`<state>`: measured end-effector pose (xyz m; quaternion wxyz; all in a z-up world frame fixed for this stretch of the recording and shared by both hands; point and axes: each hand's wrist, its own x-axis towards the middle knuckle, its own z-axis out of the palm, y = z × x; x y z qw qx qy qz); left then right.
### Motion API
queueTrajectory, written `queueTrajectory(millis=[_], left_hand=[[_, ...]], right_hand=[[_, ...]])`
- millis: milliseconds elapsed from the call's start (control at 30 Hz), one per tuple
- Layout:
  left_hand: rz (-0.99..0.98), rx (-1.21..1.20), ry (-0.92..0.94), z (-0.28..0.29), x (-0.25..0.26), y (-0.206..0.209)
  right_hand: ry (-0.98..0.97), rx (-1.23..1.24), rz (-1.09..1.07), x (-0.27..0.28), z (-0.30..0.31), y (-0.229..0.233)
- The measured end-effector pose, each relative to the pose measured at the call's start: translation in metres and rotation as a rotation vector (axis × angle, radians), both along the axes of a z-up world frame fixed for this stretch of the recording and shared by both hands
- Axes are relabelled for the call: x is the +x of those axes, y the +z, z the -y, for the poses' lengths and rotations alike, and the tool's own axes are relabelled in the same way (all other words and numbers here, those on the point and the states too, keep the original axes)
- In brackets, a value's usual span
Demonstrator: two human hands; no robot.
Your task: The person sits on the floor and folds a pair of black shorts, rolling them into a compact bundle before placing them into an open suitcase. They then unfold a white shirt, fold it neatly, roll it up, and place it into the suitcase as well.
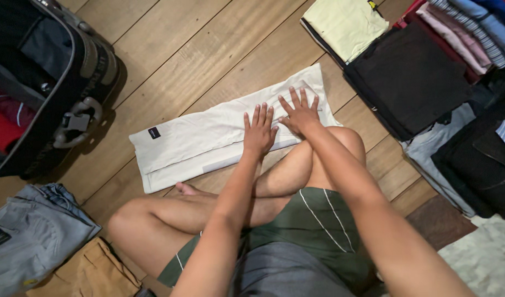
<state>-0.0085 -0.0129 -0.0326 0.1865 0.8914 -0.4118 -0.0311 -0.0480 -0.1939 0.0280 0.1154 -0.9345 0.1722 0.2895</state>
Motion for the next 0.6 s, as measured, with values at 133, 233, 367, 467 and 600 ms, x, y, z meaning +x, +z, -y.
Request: queueTrajectory(millis=[133,233,367,467,600], left_hand=[[0.035,-0.043,0.004,-0.003,0.006,0.022],[0.074,-0.156,-0.028,-0.010,0.003,0.044],[0.105,-0.218,-0.041,-0.007,0.009,0.067],[0.149,-0.214,-0.069,-0.007,0.014,0.072],[0.047,-0.221,-0.064,-0.008,0.015,0.071]], right_hand=[[-0.016,-0.049,0.181,-0.002,0.013,-0.012],[0.002,-0.229,0.442,-0.023,0.028,-0.036],[0.008,-0.339,0.521,-0.027,0.039,-0.050],[-0.024,-0.327,0.514,-0.023,0.038,-0.045],[-0.072,-0.281,0.366,-0.021,0.037,-0.023]])
